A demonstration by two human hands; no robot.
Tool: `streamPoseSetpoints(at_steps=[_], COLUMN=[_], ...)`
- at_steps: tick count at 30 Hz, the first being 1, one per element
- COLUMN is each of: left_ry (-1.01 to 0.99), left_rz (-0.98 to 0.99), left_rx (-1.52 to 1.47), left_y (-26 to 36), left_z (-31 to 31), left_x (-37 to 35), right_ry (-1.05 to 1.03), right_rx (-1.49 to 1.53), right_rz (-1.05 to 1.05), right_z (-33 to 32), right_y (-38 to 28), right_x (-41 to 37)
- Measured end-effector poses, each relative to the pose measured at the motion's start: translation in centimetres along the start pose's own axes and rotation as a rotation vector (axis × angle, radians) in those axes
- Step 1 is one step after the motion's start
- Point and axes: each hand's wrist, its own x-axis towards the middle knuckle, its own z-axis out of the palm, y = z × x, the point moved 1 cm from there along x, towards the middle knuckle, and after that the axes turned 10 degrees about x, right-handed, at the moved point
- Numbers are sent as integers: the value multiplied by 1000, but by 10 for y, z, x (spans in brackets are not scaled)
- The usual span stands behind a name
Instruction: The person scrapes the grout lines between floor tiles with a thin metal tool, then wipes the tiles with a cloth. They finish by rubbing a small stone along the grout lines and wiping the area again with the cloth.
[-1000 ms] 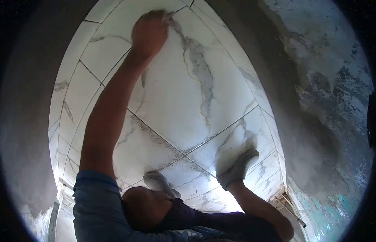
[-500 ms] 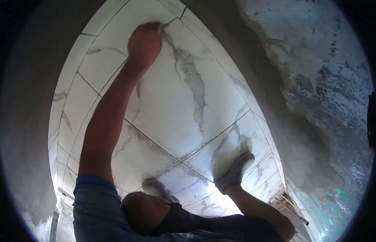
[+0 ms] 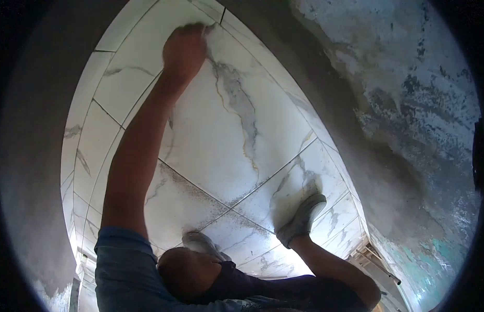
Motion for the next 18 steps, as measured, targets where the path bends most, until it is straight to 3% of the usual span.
streamPoseSetpoints(at_steps=[3, 5, 8, 10, 16, 18], left_ry=[-23, 50, -28, -246, -320, -196], left_rz=[-56, 34, 75, -38, -276, -396], left_rx=[-17, -25, 32, 83, 9, -217], left_y=[14, -1, -28, -44, -114, -123], left_z=[3, 5, -16, -43, -83, -92], left_x=[17, 6, -40, -74, -171, -184], right_ry=[-8, -14, -22, -22, 20, 48], right_rx=[25, 37, 45, 22, -168, -374], right_rz=[13, 20, 40, 34, -89, -169], right_z=[-5, -10, -17, -16, -8, -5], right_y=[0, 1, 0, -1, 3, 7], right_x=[3, 3, 4, 3, -6, -12])
